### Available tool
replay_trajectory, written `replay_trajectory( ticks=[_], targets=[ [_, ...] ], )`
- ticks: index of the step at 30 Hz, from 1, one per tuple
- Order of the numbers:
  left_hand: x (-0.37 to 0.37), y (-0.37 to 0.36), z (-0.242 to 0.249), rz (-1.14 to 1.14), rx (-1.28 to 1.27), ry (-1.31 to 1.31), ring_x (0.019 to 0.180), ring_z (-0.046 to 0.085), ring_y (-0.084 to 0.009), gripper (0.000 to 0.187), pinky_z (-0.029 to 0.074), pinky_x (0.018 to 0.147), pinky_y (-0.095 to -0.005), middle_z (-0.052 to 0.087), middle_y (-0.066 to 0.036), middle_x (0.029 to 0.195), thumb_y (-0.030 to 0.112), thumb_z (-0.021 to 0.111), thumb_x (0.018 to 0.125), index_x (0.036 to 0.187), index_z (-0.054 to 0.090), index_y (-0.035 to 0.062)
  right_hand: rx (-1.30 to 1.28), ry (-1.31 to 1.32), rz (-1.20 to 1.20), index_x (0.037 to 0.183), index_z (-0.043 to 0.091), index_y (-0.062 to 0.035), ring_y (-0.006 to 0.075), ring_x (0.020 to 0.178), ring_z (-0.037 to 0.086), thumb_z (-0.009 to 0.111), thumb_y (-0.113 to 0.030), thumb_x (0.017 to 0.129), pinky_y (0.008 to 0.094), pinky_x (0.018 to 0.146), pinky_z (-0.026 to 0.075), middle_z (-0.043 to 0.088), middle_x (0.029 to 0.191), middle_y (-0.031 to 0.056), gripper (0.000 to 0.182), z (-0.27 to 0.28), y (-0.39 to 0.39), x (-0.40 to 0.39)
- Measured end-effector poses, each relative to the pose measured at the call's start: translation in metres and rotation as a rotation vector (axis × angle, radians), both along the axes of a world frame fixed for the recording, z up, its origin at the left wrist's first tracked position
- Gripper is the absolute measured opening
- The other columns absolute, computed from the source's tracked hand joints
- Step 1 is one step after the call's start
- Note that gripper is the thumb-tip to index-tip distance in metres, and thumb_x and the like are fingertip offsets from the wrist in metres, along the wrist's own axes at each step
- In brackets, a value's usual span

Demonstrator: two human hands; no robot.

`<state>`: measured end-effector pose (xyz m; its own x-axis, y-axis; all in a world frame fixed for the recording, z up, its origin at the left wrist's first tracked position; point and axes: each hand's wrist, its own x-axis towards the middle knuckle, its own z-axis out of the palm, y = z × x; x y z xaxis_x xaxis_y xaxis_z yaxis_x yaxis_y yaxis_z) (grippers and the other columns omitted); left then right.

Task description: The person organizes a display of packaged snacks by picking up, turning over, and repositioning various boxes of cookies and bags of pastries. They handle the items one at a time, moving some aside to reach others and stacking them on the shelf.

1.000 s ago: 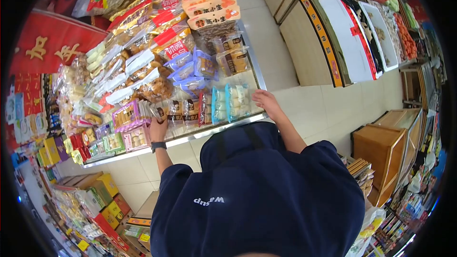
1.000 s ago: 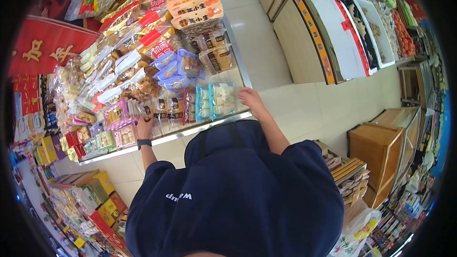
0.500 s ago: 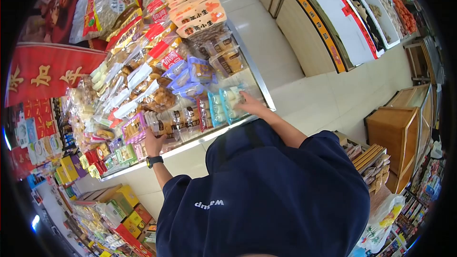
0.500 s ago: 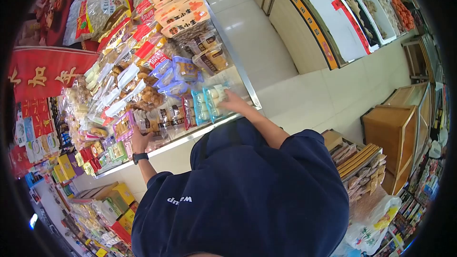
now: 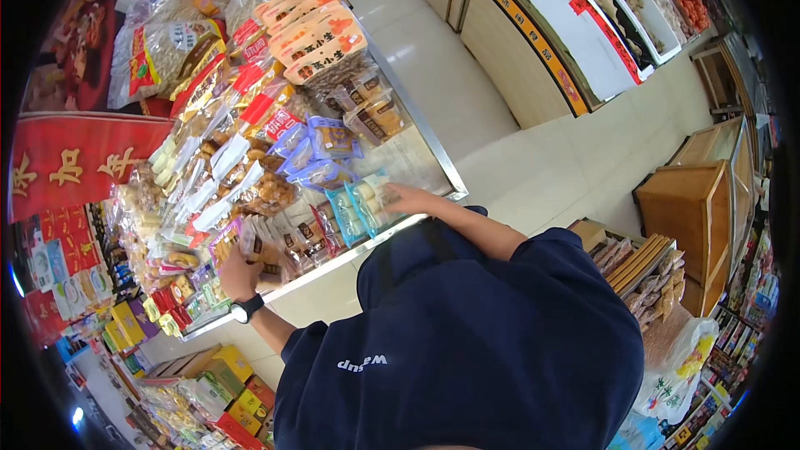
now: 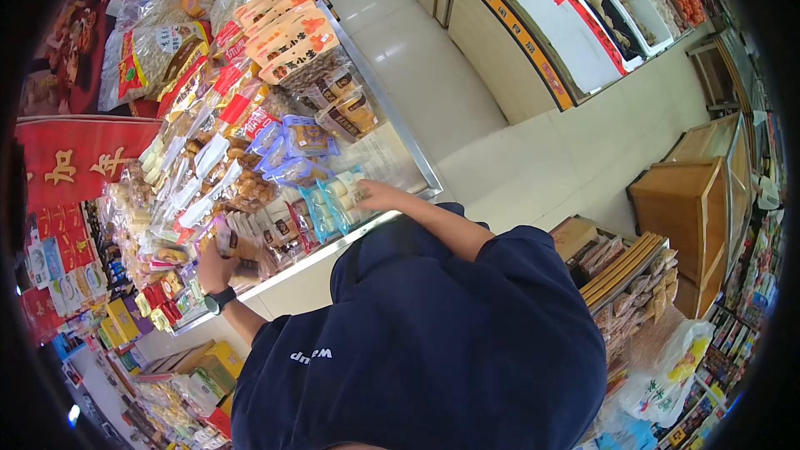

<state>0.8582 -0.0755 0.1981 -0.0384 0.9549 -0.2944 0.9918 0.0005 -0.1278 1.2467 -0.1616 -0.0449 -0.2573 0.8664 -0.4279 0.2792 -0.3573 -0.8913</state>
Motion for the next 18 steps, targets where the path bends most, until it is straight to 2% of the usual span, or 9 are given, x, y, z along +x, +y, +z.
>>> replay_trajectory(
  ticks=[1, 4, 5, 6, 9, 12, 16, 18],
  targets=[
    [0.018, 0.005, 0.016, -0.003, 0.035, -0.023, 0.093, 0.069, -0.0383, 0.056, 0.054, 0.076, -0.0503, 0.072, -0.017, 0.096, 0.025, 0.083, 0.067, 0.116, 0.06, 0.0108, -0.056, -0.043, -0.035, 0.145, 0.043, 0.0052, 0.0385, 0.126, 0.056, 0.077, -0.042, 0.077, 0.0416, 0.104, 0.045, 0.055, 0.138, 0.0277, 0.09, -0.006, -0.002, 0.005],
    [0.089, 0.023, 0.055, -0.172, 0.066, -0.416, 0.085, 0.068, -0.0393, 0.046, 0.052, 0.071, -0.0474, 0.071, -0.019, 0.093, 0.021, 0.08, 0.076, 0.116, 0.06, 0.0082, -0.199, -0.104, -0.17, 0.145, 0.047, 0.0006, 0.0339, 0.124, 0.057, 0.074, -0.039, 0.082, 0.0396, 0.103, 0.046, 0.058, 0.137, 0.0228, 0.079, -0.022, -0.011, 0.024],
    [0.103, 0.036, 0.041, -0.271, 0.069, -0.393, 0.085, 0.067, -0.0399, 0.047, 0.052, 0.072, -0.0466, 0.071, -0.019, 0.096, 0.022, 0.08, 0.077, 0.117, 0.06, 0.0078, -0.225, -0.078, -0.233, 0.145, 0.048, -0.001, 0.0318, 0.124, 0.057, 0.073, -0.036, 0.084, 0.0382, 0.103, 0.046, 0.058, 0.136, 0.0207, 0.074, -0.017, -0.015, 0.034],
    [0.136, 0.042, 0.044, -0.296, 0.074, -0.487, 0.09, 0.066, -0.04, 0.048, 0.052, 0.074, -0.0465, 0.07, -0.019, 0.097, 0.024, 0.081, 0.077, 0.117, 0.06, 0.0071, -0.25, -0.051, -0.298, 0.145, 0.049, -0.0025, 0.0296, 0.124, 0.057, 0.072, -0.034, 0.087, 0.0369, 0.102, 0.047, 0.059, 0.135, 0.0186, 0.07, -0.013, -0.016, 0.041],
    [0.21, 0.061, 0.005, -0.579, 0.136, -0.524, 0.094, 0.067, -0.0376, 0.049, 0.052, 0.077, -0.0487, 0.07, -0.019, 0.099, 0.025, 0.081, 0.077, 0.118, 0.06, 0.0087, -0.289, 0.068, -0.382, 0.145, 0.049, -0.0036, 0.0269, 0.123, 0.057, 0.069, -0.028, 0.09, 0.0371, 0.098, 0.049, 0.06, 0.132, 0.0153, 0.064, -0.005, -0.016, 0.056],
    [0.271, 0.073, -0.047, -0.606, 0.021, -0.528, 0.095, 0.067, -0.0376, 0.049, 0.054, 0.078, -0.0484, 0.071, -0.017, 0.098, 0.023, 0.081, 0.075, 0.118, 0.06, 0.0099, -0.348, 0.194, -0.493, 0.146, 0.048, -0.0043, 0.0255, 0.124, 0.056, 0.068, -0.026, 0.091, 0.0382, 0.097, 0.05, 0.06, 0.134, 0.0142, 0.062, 0.009, -0.022, 0.061],
    [0.308, 0.082, -0.115, -0.572, -0.056, -0.423, 0.095, 0.068, -0.0368, 0.049, 0.055, 0.078, -0.0468, 0.071, -0.016, 0.097, 0.02, 0.08, 0.074, 0.119, 0.059, 0.0117, -0.383, 0.356, -0.558, 0.151, 0.037, -0.0017, 0.0264, 0.125, 0.056, 0.067, -0.024, 0.091, 0.0405, 0.1, 0.049, 0.057, 0.137, 0.0144, 0.071, 0.011, -0.021, 0.061],
    [0.308, 0.079, -0.14, -0.621, 0.013, -0.456, 0.094, 0.068, -0.0357, 0.047, 0.055, 0.077, -0.0465, 0.07, -0.014, 0.1, 0.016, 0.078, 0.076, 0.119, 0.059, 0.0111, -0.406, 0.436, -0.602, 0.154, 0.03, 0.0, 0.0271, 0.126, 0.055, 0.067, -0.024, 0.091, 0.0407, 0.102, 0.048, 0.056, 0.139, 0.0145, 0.077, 0.01, -0.014, 0.056]
  ],
)
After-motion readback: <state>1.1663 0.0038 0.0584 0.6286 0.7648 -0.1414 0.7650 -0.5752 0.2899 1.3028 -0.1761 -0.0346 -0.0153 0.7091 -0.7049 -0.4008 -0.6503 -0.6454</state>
